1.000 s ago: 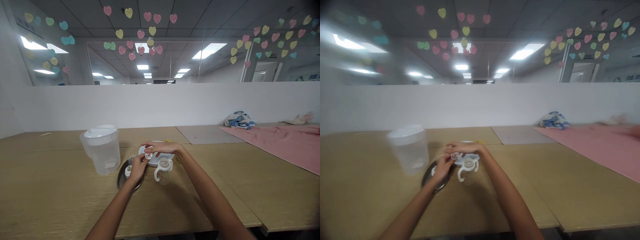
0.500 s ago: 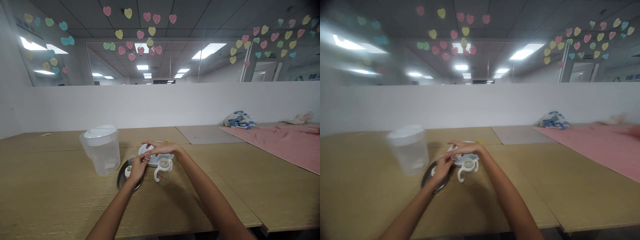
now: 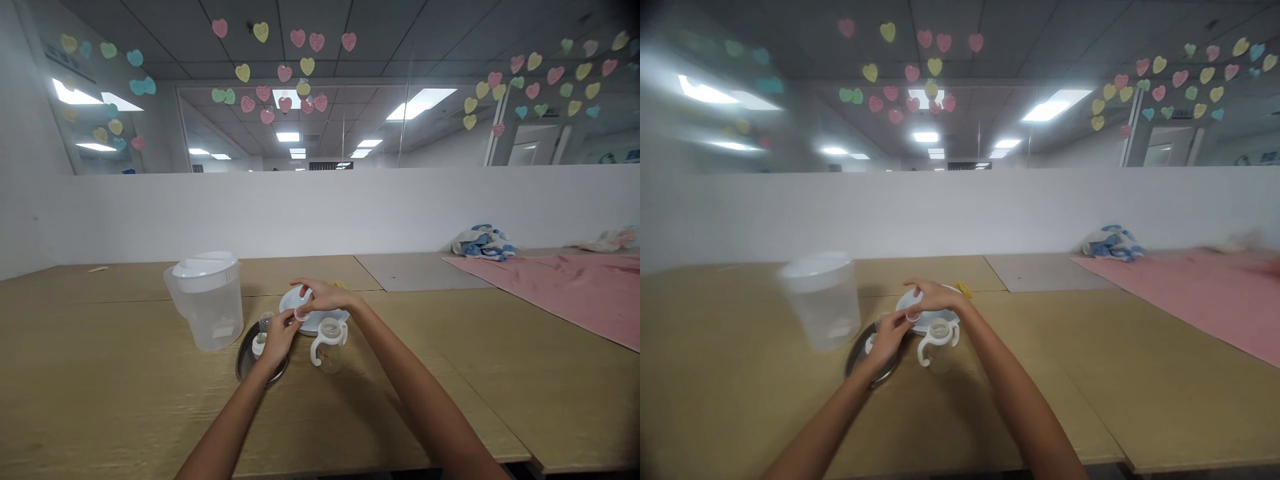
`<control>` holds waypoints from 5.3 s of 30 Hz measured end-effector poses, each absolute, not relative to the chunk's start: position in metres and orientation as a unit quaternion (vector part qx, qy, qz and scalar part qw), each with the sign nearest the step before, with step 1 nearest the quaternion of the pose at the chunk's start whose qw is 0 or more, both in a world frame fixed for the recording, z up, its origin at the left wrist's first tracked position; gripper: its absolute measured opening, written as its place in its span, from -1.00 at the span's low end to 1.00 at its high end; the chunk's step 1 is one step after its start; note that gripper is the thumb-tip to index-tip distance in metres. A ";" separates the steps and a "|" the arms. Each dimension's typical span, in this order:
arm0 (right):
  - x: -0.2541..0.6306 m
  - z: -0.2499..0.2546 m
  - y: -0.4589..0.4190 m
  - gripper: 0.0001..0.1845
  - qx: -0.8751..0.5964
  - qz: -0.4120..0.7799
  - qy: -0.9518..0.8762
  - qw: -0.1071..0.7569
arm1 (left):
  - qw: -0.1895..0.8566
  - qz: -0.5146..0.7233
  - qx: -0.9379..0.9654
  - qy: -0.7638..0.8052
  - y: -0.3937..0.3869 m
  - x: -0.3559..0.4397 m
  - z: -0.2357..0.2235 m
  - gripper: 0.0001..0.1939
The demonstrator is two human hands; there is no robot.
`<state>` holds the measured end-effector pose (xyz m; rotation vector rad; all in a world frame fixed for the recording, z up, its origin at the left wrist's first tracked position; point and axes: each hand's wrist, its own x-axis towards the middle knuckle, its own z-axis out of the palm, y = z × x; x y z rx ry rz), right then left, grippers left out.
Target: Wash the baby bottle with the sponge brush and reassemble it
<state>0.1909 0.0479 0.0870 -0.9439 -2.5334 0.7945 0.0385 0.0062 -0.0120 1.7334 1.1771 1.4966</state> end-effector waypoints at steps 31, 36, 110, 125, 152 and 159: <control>0.174 0.122 -0.001 -0.83 -0.278 -0.164 -0.926 0.198 | 0.224 0.562 0.644 0.468 0.002 0.039 -0.006 -0.69; 0.179 0.134 -0.008 -0.83 -0.266 -0.231 -0.903 0.246 | 0.242 0.564 0.645 0.455 0.005 0.038 -0.007 -0.68; 0.204 0.057 0.080 -0.85 -0.487 0.126 -0.864 0.026 | -0.097 0.261 0.630 0.725 -0.001 -0.010 0.000 -0.52; 0.225 0.127 0.035 -0.72 -0.310 0.367 -0.841 0.250 | -0.133 0.323 0.602 0.719 0.000 -0.010 -0.003 -0.57; 0.157 0.089 0.008 -0.75 -0.224 0.179 -0.949 0.128 | 0.344 0.737 0.348 0.466 0.008 0.013 0.004 -0.45; 0.152 0.080 0.007 -0.91 -0.280 0.121 -0.934 0.185 | 0.377 0.724 0.384 0.431 0.011 0.014 -0.002 -0.48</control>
